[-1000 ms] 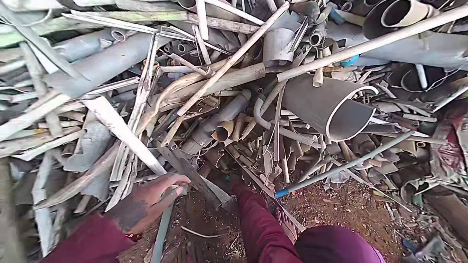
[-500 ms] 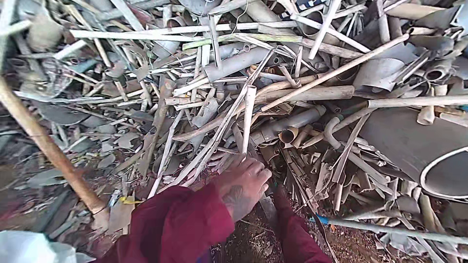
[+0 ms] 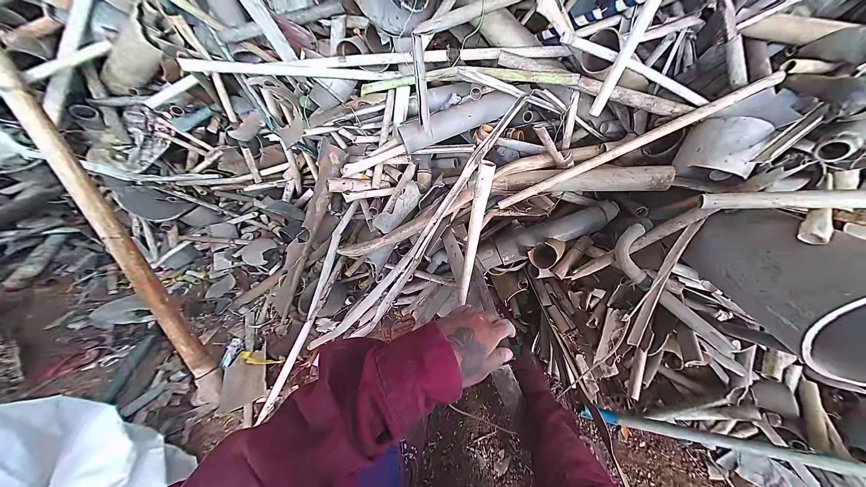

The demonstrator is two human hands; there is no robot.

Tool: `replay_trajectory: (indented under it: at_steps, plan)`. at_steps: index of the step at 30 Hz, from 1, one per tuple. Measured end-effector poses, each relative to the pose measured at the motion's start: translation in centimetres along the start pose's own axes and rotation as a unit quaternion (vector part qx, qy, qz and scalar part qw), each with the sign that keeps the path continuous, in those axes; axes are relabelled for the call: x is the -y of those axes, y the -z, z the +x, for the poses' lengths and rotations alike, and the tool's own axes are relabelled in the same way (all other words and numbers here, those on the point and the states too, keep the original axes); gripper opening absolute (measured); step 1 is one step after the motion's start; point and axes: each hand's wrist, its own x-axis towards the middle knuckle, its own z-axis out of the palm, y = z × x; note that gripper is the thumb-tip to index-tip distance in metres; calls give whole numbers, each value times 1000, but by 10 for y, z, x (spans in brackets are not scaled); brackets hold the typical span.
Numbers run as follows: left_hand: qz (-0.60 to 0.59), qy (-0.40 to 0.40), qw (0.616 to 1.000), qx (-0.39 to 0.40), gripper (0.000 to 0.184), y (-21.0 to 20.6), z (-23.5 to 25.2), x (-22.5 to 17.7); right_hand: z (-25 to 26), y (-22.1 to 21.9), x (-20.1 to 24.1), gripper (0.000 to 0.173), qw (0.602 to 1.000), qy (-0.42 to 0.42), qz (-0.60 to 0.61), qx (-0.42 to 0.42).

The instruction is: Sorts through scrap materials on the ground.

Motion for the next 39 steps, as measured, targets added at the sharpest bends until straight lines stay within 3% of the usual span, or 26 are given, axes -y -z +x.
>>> replay_trajectory:
  at_steps: [3,6,9,15,19,23,25,28,30,35,39]
  plan:
    - [-28,-15,999,42,43,-6,-3,0,12,-20,3,51,989,-40,113,-90]
    - [-31,28,996,75,44,-9,0,13,50,-31,-7,61,989,-90,105,-52]
    - [-22,67,995,70,45,-1,5,21,52,-24,5,67,993,-104,45,-34]
    - [-20,44,998,50,44,3,8,22,41,-16,7,64,996,-83,15,-24]
    - [-30,14,999,28,43,-1,7,17,17,-14,-6,66,998,0,19,-55]
    - [-22,0,1000,17,45,-6,10,11,-33,15,9,70,995,-3,-96,-26]
    - [-16,-6,1000,-1,45,-8,12,9,-62,25,14,63,993,6,-119,-22]
    - [1,-6,1000,-3,47,-9,16,5,-59,23,-2,83,978,-7,-199,-59]
    - [7,-7,1000,-4,47,-9,19,3,-67,34,1,88,967,-2,-247,-61]
    - [33,5,999,-5,47,-12,27,-3,-122,85,47,86,950,14,-301,-80]
    - [56,12,998,-27,70,-16,34,-14,-172,151,94,79,961,118,-216,-129]
